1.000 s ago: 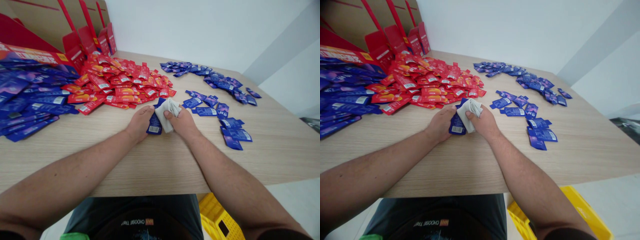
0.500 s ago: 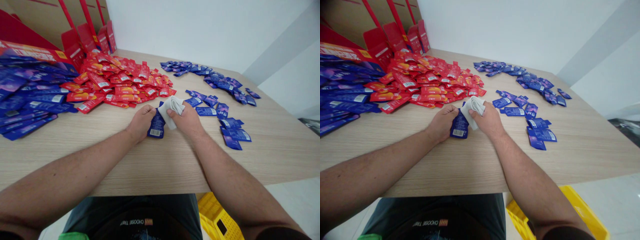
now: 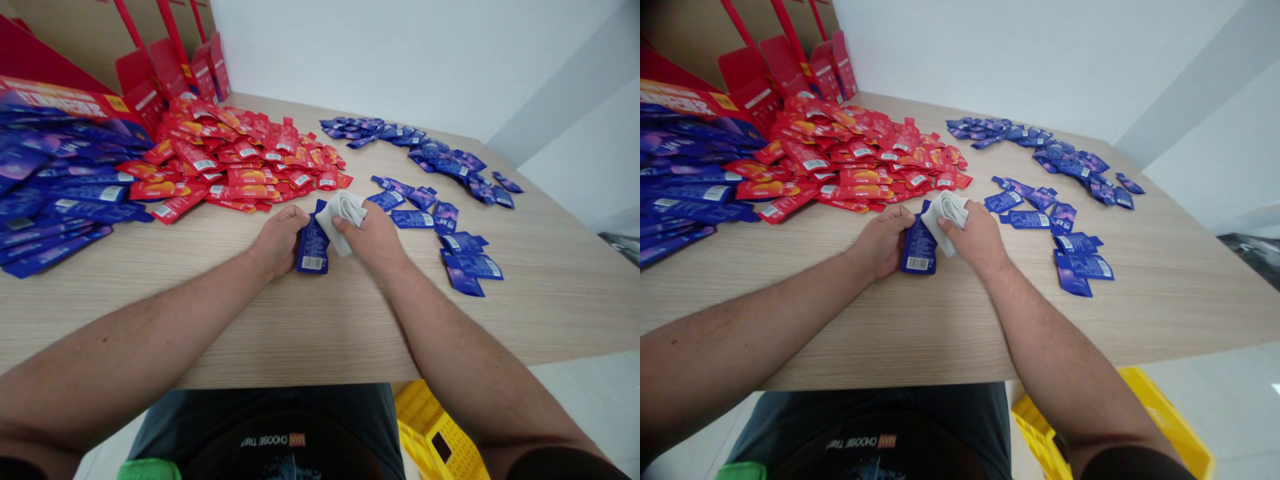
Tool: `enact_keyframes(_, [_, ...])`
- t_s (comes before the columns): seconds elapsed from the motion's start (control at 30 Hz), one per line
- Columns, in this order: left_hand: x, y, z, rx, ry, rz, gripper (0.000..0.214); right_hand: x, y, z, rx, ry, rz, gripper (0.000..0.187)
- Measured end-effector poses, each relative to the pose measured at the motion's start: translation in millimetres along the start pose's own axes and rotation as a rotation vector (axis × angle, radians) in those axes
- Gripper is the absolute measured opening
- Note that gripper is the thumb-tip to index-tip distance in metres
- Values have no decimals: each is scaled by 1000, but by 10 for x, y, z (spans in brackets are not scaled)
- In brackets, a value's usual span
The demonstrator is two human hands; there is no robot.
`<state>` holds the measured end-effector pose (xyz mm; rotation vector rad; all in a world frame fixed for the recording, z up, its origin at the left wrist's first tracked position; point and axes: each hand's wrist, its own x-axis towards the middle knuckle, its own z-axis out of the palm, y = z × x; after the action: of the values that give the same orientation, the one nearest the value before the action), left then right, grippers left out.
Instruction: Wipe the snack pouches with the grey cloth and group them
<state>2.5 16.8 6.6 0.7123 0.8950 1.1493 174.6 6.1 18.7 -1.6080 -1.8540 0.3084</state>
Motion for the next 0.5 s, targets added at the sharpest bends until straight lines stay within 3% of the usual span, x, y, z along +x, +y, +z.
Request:
enact_keyframes(0.13, [27,-23,-22,68,3,31,16,-9,-10,1,-19,-64,-36,31])
enact_keyframes(0.27, [31,-11,-23,53,29,0,14,-29,-51,7,-53,-30,-25,28])
enact_keyframes(0.43, [2,18,2,66,51,29,17,-102,-151,44,-67,-249,-233,28])
enact_keyframes(0.5, [-2,20,11,35,45,18,16,-121,-169,54,-108,-187,-222,27])
